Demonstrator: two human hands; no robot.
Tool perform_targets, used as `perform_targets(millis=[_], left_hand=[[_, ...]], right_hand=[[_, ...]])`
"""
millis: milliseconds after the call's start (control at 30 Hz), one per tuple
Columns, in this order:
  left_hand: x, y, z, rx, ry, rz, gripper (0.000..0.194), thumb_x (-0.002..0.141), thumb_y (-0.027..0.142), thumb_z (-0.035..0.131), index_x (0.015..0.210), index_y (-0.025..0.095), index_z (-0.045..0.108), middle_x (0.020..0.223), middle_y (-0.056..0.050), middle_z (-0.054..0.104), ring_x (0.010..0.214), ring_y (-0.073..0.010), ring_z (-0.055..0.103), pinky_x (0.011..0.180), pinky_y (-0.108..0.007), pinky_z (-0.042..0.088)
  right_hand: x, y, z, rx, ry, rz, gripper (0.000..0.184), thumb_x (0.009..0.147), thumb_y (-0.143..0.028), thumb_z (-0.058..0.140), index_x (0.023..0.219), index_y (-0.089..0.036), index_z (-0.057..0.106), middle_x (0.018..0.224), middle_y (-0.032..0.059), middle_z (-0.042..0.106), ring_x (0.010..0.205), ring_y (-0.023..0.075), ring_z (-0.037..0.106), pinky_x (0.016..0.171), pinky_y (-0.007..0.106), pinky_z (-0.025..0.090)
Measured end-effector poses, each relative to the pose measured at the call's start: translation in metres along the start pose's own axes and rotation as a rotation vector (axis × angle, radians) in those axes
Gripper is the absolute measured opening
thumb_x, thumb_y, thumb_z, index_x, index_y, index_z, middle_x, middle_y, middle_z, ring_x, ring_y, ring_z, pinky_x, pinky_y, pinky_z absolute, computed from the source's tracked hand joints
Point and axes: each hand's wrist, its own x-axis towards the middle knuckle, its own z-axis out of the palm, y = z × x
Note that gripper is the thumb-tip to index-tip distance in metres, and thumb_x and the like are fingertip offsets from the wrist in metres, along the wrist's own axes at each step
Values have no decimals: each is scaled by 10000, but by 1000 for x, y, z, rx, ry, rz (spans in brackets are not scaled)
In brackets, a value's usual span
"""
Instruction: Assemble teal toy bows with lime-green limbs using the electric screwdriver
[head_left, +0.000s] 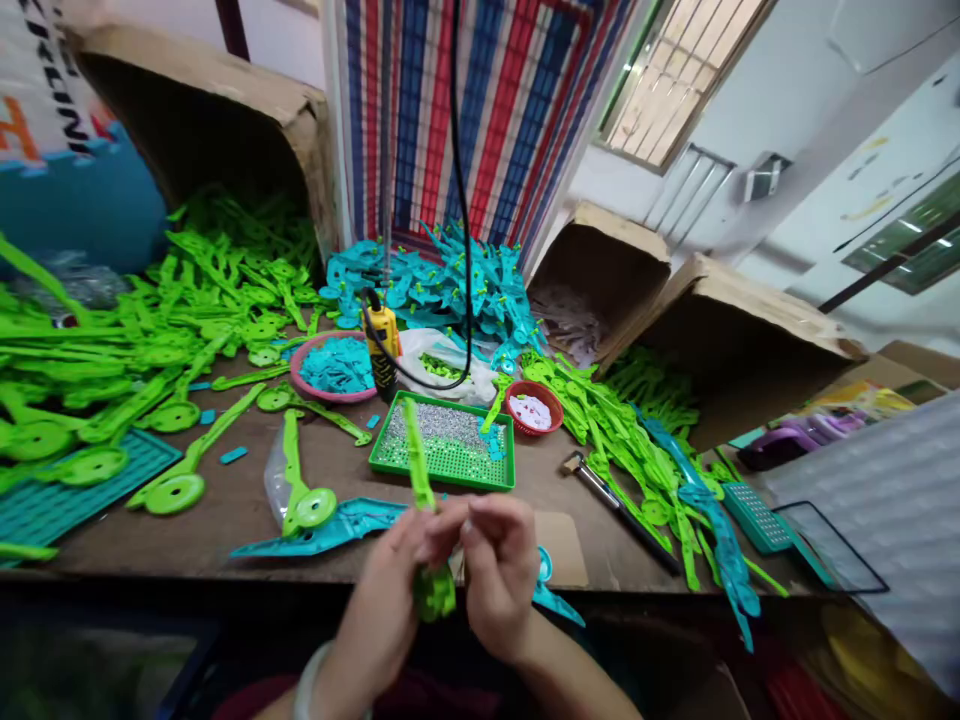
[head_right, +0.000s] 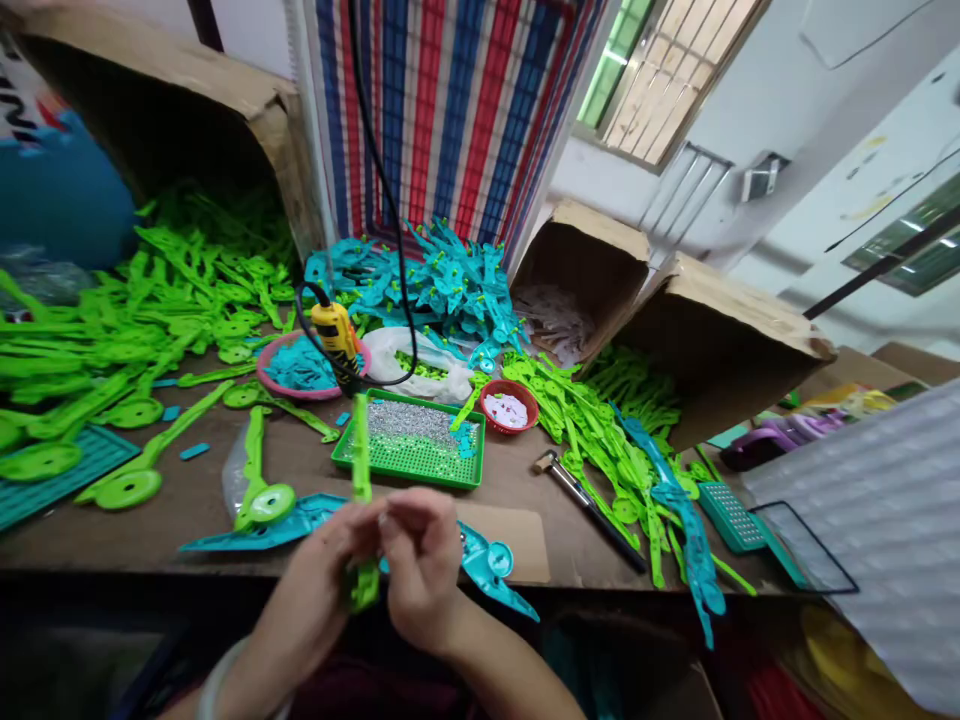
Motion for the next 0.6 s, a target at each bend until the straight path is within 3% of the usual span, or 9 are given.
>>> perform_targets(millis=[67,100,167,233,300,400,467,600], left_hand=[[4,14,-32,271,166,138,445,841,616,597,1035,218,645,1071,-92,720,1054,-264,644,926,-360,486],[5,23,-47,448,164,152,373,853,562,607,975,213,652,991,-82,731,981,-253,665,892,-347,491],[3,41,-70,690,-19,61,301,874,511,588,851,214,638,771,-34,703,761,-215,663,761,-311,498],[-2,55,-81,732,-309,-81,256,847,474,631,881,221,644,744,-2,687,702,-192,642,704,-280,490],[-5,64,-81,657,-556,-233,238,826,446,658,922,228,650,817,-2,705,750,-191,650,695,-262,490],[-3,66,-71,558,-743,-442,242,875,446,582,839,211,631,813,-27,709,730,-190,655,651,-263,490],[0,63,-66,513,-775,-530,260,885,447,567,813,201,608,769,-28,691,683,-179,648,640,-273,495],[5,56,-65,391,-744,-680,263,805,445,666,846,197,586,749,-6,653,679,-173,645,633,-284,514]], right_hand=[[15,-10,4,155,103,137,114,953,-393,555,1013,-299,529,782,-23,624,468,88,502,418,200,398],[22,-16,1,159,112,185,114,943,-382,577,979,-279,545,800,-26,614,442,62,451,391,174,344],[32,-28,-8,-3,7,197,95,917,-339,624,934,-246,615,849,-14,590,462,42,418,392,166,305],[39,-39,-15,-300,-252,105,75,913,-274,631,909,-226,688,881,10,574,615,79,518,520,200,412],[44,-46,-15,-557,-595,26,143,942,-209,578,930,-214,720,895,30,563,806,131,561,697,255,466],[53,-50,-7,-750,-998,-10,209,955,-122,507,986,-168,709,927,44,536,849,142,528,750,265,448],[60,-53,-4,-822,-1126,-4,209,932,-76,515,1009,-145,697,948,49,523,848,142,516,740,255,433],[68,-60,-3,-814,-1257,24,178,914,-35,507,969,-143,637,916,40,539,842,142,510,730,244,412]])
